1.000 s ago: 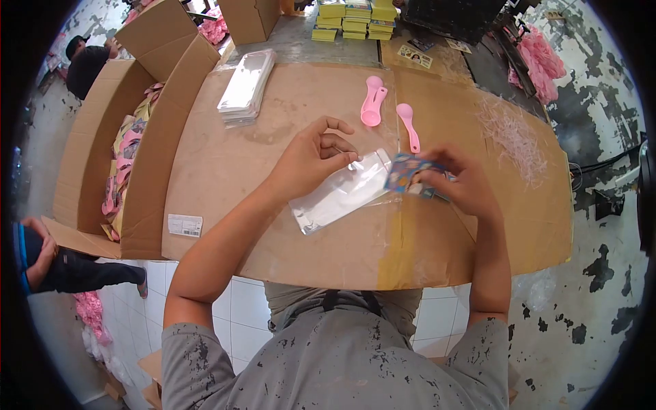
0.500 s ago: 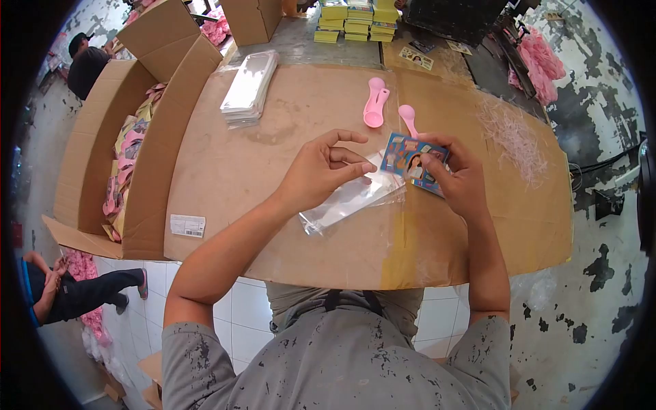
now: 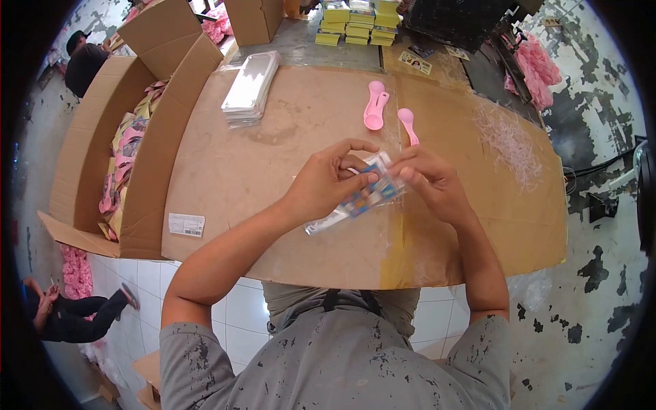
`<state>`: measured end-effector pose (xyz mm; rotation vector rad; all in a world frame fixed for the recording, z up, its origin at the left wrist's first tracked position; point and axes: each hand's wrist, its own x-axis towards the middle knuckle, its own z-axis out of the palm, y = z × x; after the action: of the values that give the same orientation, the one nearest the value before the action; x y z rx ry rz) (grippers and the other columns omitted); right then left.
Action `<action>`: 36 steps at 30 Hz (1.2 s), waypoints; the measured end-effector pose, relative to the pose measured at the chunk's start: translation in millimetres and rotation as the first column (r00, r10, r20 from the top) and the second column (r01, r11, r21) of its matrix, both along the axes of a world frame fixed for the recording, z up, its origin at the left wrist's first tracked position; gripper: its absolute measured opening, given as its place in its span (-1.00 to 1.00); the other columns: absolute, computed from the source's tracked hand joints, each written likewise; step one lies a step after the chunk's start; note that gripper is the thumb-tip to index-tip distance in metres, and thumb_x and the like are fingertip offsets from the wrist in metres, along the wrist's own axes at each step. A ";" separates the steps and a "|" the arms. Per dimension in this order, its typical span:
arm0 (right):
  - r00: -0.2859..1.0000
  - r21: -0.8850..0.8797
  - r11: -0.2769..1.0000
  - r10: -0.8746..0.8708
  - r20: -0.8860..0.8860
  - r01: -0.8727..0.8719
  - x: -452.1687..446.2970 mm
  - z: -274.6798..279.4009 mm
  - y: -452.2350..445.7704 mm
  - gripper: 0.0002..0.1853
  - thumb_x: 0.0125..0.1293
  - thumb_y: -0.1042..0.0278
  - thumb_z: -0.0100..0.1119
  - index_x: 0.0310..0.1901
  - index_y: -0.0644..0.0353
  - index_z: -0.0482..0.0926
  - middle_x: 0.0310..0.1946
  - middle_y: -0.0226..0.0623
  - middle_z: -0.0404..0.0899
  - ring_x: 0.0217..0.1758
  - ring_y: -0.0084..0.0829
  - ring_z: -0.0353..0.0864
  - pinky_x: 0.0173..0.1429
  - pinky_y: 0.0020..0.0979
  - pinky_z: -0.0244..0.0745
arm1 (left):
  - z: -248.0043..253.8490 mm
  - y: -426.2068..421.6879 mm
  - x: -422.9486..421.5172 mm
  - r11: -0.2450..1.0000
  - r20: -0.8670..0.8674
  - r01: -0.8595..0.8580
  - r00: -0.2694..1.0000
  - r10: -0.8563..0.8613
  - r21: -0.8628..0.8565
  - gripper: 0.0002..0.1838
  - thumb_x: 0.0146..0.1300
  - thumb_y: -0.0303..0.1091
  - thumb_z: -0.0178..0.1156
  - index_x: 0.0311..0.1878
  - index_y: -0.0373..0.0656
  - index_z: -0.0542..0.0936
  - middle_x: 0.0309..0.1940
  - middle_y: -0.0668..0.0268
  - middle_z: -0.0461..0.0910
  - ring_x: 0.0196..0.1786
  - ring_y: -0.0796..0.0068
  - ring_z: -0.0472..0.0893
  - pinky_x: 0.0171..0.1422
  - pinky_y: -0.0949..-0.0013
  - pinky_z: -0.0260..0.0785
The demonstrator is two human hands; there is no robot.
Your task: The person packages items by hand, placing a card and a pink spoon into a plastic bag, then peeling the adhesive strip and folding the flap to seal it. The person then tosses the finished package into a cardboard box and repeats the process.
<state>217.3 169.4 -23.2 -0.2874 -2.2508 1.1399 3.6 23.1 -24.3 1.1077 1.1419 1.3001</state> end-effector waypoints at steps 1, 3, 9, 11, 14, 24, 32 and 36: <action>1.000 0.096 0.995 0.013 0.024 -0.016 -0.6 -0.1 4.4 -0.73 0.45 0.33 0.32 0.10 0.23 0.66 -0.13 -0.26 0.73 -0.11 -0.37 0.72 0.02 -0.28 0.60 | 0.0 -0.3 -0.3 1.000 -0.026 -0.010 1.000 0.010 0.000 -0.52 0.46 -0.49 0.34 0.39 -0.30 0.49 -0.06 0.21 0.78 -0.13 0.67 0.74 -0.22 0.60 0.53; 0.991 0.097 0.991 -0.102 0.084 0.094 -4.6 -1.1 17.7 -0.73 0.45 0.27 0.31 0.05 0.26 0.67 -0.16 -0.22 0.72 -0.11 -0.32 0.72 0.03 -0.27 0.60 | -2.2 -1.2 -1.2 1.000 -0.082 -0.031 0.996 0.031 -0.003 -0.54 0.47 -0.48 0.32 0.38 -0.31 0.51 -0.06 0.20 0.78 -0.11 0.65 0.75 -0.18 0.59 0.57; 0.812 0.450 0.837 -0.480 0.331 0.311 -15.0 2.4 57.9 -0.80 0.40 0.33 0.27 -0.13 0.31 0.70 -0.22 -0.11 0.68 -0.20 -0.20 0.66 -0.04 -0.28 0.56 | -10.4 3.4 -13.9 0.997 0.010 -0.050 0.999 0.051 -0.052 -0.60 0.48 -0.45 0.33 0.31 -0.35 0.57 -0.04 0.21 0.77 -0.09 0.63 0.74 -0.03 0.53 0.63; 0.855 0.360 0.882 -0.420 0.304 0.305 -13.9 20.0 46.7 -0.82 0.43 0.39 0.22 -0.10 0.31 0.69 -0.24 -0.20 0.65 -0.23 -0.38 0.62 -0.09 -0.35 0.53 | -7.8 1.7 -14.9 0.997 0.048 -0.082 0.995 0.082 -0.006 -0.63 0.49 -0.47 0.31 0.29 -0.36 0.57 -0.08 0.22 0.78 -0.09 0.65 0.73 -0.05 0.53 0.60; 0.939 0.147 0.970 -0.228 0.258 0.195 -3.1 48.6 19.7 -0.84 0.42 0.44 0.17 -0.13 0.33 0.68 -0.29 -0.27 0.63 -0.26 -0.49 0.60 -0.14 -0.38 0.50 | -4.9 0.4 -17.6 0.993 0.071 -0.105 0.992 0.102 0.051 -0.62 0.49 -0.45 0.32 0.29 -0.37 0.57 -0.08 0.21 0.78 -0.07 0.63 0.74 -0.01 0.52 0.62; 0.980 0.120 0.982 -0.158 0.118 0.144 1.0 56.4 -1.8 -0.83 0.45 0.50 0.10 -0.13 0.31 0.70 -0.33 -0.33 0.58 -0.29 -0.55 0.57 -0.15 -0.48 0.47 | 6.0 -4.2 -9.8 1.000 -0.036 -0.023 0.999 0.022 -0.020 -0.64 0.50 -0.43 0.30 0.28 -0.38 0.59 -0.06 0.18 0.79 -0.05 0.61 0.75 0.02 0.49 0.64; 0.967 -0.110 0.980 0.182 0.177 -0.164 -20.1 40.7 -34.9 -0.44 0.56 0.38 0.06 0.55 0.20 0.31 0.47 -0.11 0.42 0.46 -0.27 0.42 0.55 -0.20 0.23 | -7.1 -1.2 -9.4 0.996 0.079 0.084 0.993 -0.087 0.038 -0.63 0.53 -0.39 0.27 0.30 -0.34 0.58 -0.03 0.21 0.79 -0.05 0.63 0.74 0.03 0.47 0.62; 0.937 -0.473 0.811 0.328 -0.123 -0.346 -23.0 42.5 -23.9 -0.42 0.63 0.27 0.06 0.59 0.22 0.26 0.62 -0.14 0.24 0.70 -0.24 0.16 0.70 -0.16 0.02 | 5.8 -6.7 -11.8 0.991 0.131 0.133 0.983 -0.132 -0.001 -0.58 0.54 -0.38 0.26 0.37 -0.29 0.51 -0.06 0.26 0.78 -0.03 0.64 0.72 0.11 0.49 0.57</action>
<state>194.3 145.5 19.2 -0.0564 -1.9939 1.8940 -8.1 16.4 -18.4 1.0566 0.9606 1.2428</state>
